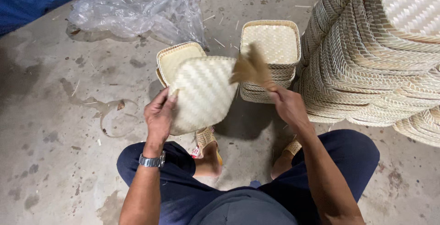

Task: The person cleans woven bamboo trays using a small brush, handling each tray individually and brushing both the inside and outside surfaces before stacking them.

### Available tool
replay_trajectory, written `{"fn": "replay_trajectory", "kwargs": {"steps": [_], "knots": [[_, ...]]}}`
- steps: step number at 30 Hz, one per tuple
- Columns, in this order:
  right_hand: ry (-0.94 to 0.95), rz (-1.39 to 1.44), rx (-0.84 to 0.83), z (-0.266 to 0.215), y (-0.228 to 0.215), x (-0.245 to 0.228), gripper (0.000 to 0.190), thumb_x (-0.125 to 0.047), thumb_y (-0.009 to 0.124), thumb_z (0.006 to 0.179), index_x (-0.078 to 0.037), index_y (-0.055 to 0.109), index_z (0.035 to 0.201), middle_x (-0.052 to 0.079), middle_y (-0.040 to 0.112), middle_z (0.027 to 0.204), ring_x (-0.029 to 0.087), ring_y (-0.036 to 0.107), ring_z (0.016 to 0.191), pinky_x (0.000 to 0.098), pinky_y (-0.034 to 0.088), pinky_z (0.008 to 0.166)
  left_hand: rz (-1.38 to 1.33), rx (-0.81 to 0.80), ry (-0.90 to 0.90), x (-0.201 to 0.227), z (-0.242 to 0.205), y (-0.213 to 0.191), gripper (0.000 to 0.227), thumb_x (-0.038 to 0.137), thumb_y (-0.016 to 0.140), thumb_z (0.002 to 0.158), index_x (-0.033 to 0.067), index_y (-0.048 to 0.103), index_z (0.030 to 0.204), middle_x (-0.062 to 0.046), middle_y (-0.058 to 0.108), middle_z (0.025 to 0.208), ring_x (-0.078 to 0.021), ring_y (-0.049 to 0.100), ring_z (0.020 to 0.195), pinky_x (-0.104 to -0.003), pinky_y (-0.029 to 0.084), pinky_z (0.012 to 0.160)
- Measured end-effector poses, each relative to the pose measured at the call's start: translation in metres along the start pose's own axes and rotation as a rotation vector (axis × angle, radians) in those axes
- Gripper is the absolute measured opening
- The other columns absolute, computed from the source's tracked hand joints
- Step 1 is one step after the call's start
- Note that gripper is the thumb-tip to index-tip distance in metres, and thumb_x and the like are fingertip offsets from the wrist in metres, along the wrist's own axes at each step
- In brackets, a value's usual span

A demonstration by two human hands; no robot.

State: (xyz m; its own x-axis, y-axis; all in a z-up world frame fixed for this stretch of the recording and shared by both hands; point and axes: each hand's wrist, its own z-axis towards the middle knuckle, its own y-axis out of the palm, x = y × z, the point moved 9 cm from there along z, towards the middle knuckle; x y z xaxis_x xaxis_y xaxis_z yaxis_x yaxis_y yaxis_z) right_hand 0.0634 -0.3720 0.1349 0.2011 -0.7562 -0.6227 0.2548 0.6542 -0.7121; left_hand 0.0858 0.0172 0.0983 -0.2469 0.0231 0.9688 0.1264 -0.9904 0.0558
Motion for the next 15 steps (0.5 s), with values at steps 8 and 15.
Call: {"fn": "replay_trajectory", "kwargs": {"steps": [8, 15], "knots": [[-0.35, -0.02, -0.461, -0.071, 0.096, -0.078, 0.036, -0.015, 0.064, 0.088, -0.006, 0.067, 0.123, 0.016, 0.072, 0.093, 0.031, 0.07, 0.076, 0.0444, 0.057, 0.067, -0.442, 0.252, 0.017, -0.023, 0.004, 0.022, 0.03, 0.008, 0.063, 0.103, -0.0032, 0.067, 0.13, -0.004, 0.074, 0.117, -0.0076, 0.065, 0.1, -0.023, 0.054, 0.091], [0.226, 0.151, -0.89, -0.084, 0.076, -0.054, 0.044, -0.026, 0.064, 0.094, -0.03, 0.065, 0.138, 0.012, 0.079, 0.092, 0.029, 0.067, 0.073, 0.0392, 0.057, 0.068, -0.535, 0.432, -0.066, -0.041, 0.013, -0.021, 0.031, 0.01, 0.061, 0.103, -0.0036, 0.063, 0.131, -0.006, 0.073, 0.109, -0.0113, 0.065, 0.091, -0.027, 0.055, 0.082]]}}
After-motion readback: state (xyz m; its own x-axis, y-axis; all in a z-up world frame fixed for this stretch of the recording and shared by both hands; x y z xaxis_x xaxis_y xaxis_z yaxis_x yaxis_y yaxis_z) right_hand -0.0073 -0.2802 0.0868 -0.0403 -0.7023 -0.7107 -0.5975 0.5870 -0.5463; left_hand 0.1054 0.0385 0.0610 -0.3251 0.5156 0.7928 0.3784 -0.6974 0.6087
